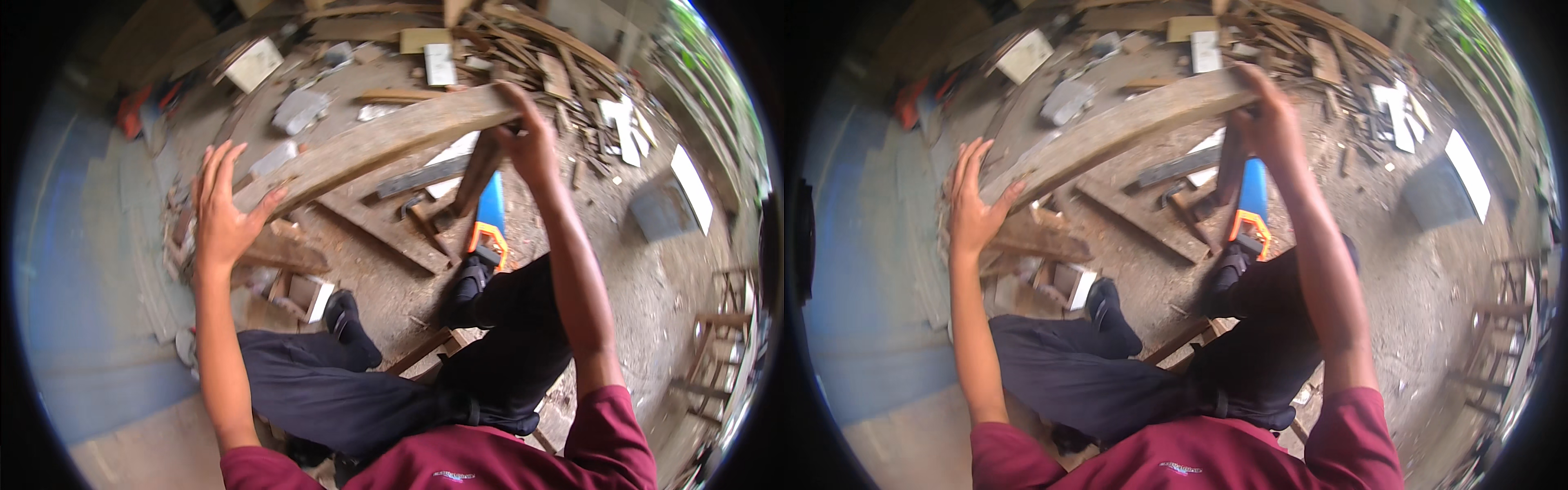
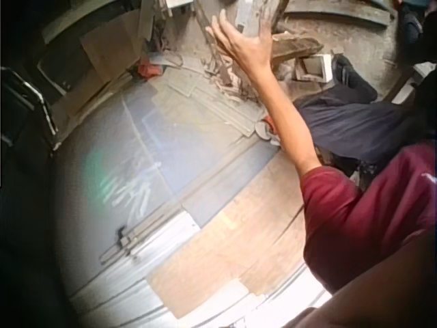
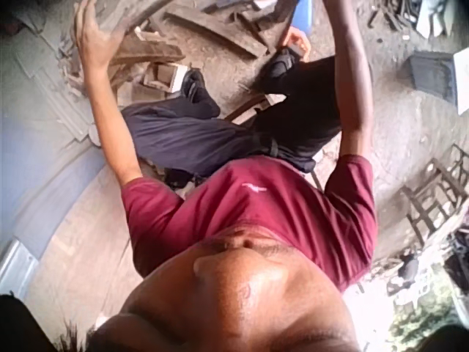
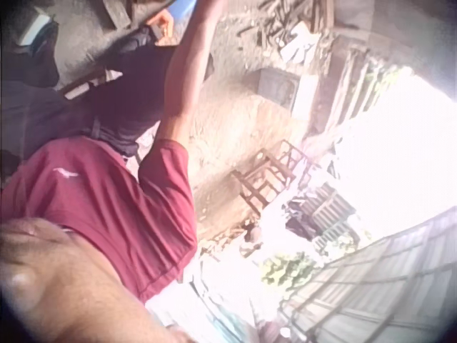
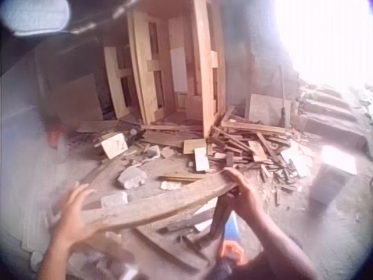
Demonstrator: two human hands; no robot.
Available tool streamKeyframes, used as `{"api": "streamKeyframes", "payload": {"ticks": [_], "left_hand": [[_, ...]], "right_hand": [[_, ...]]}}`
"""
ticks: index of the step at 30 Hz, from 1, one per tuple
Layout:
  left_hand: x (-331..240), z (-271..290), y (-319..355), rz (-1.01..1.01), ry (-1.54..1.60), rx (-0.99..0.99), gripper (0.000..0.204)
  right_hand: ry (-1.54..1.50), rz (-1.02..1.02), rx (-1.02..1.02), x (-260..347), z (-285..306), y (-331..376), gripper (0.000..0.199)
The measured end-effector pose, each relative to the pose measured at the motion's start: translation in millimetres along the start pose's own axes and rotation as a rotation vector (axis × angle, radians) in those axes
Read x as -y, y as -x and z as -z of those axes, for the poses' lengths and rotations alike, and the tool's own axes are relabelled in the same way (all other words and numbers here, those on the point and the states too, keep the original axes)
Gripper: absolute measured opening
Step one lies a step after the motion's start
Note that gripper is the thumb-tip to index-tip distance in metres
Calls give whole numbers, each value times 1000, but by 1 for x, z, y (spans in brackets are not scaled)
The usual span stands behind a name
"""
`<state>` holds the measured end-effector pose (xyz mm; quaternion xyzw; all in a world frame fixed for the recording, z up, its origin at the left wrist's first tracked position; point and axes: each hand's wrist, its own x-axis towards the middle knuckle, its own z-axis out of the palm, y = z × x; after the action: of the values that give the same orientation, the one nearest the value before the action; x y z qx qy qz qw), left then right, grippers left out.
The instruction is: The person uses a hand saw to cut a piece of wood, then uses a hammer to drive nails into the wood to join it with another piece. The person assembles the pieces into a frame-like structure and places it on the floor.
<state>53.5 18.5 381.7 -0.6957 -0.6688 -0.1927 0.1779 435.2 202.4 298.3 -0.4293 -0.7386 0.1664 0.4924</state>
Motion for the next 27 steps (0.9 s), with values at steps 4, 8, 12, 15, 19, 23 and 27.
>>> {"api": "streamKeyframes", "payload": {"ticks": [4,8,12,15,19,23,27], "left_hand": [[35,4,30,387,744,-355,59],[69,16,50,617,772,-577,59],[87,6,74,872,1215,-561,57],[77,-11,72,852,1457,-505,59],[53,-47,61,879,1073,-637,29],[60,-59,65,800,1010,-648,22],[69,-64,67,832,1128,-625,19]], "right_hand": [[-51,62,20,2,-5,3,68],[102,129,1,6,-7,2,68],[100,35,35,16,-8,0,67],[125,96,18,11,-11,-1,66],[150,23,12,10,-10,-1,66],[63,-12,-9,12,-13,3,85],[136,71,-41,-2,-17,1,102]]}}
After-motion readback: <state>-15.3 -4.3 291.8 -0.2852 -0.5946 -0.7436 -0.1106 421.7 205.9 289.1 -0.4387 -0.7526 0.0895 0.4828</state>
